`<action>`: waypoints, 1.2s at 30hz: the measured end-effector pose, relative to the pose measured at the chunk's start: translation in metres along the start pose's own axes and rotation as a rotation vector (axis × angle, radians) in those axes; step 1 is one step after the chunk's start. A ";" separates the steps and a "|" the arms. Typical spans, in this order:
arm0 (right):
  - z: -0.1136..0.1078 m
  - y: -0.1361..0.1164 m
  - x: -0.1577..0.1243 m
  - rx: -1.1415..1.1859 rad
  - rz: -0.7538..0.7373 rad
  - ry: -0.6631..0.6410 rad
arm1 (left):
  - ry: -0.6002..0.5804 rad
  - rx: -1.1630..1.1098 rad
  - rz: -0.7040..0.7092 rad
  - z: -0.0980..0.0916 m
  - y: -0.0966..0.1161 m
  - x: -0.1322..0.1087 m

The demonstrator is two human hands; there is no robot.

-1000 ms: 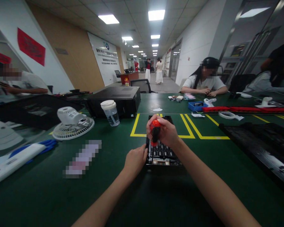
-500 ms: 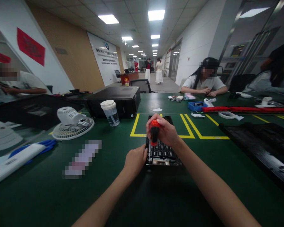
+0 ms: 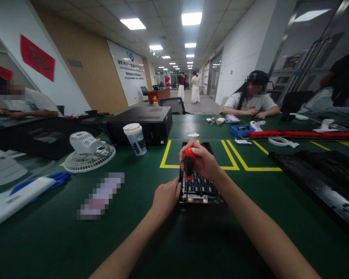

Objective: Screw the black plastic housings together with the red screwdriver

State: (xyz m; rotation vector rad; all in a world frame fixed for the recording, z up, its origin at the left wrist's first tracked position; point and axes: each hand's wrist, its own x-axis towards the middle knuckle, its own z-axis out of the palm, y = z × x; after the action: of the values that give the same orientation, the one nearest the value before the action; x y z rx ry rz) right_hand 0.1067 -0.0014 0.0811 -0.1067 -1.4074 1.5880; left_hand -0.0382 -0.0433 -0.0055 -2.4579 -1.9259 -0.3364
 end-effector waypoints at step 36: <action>-0.009 -0.003 -0.001 -0.161 -0.036 0.067 | -0.050 0.004 -0.038 -0.007 0.003 0.000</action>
State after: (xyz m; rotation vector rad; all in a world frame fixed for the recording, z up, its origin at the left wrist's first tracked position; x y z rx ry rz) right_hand 0.1145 0.0037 0.0803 -0.2262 -1.4748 1.4277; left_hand -0.0363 -0.0451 0.0012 -2.4530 -1.9920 -0.2735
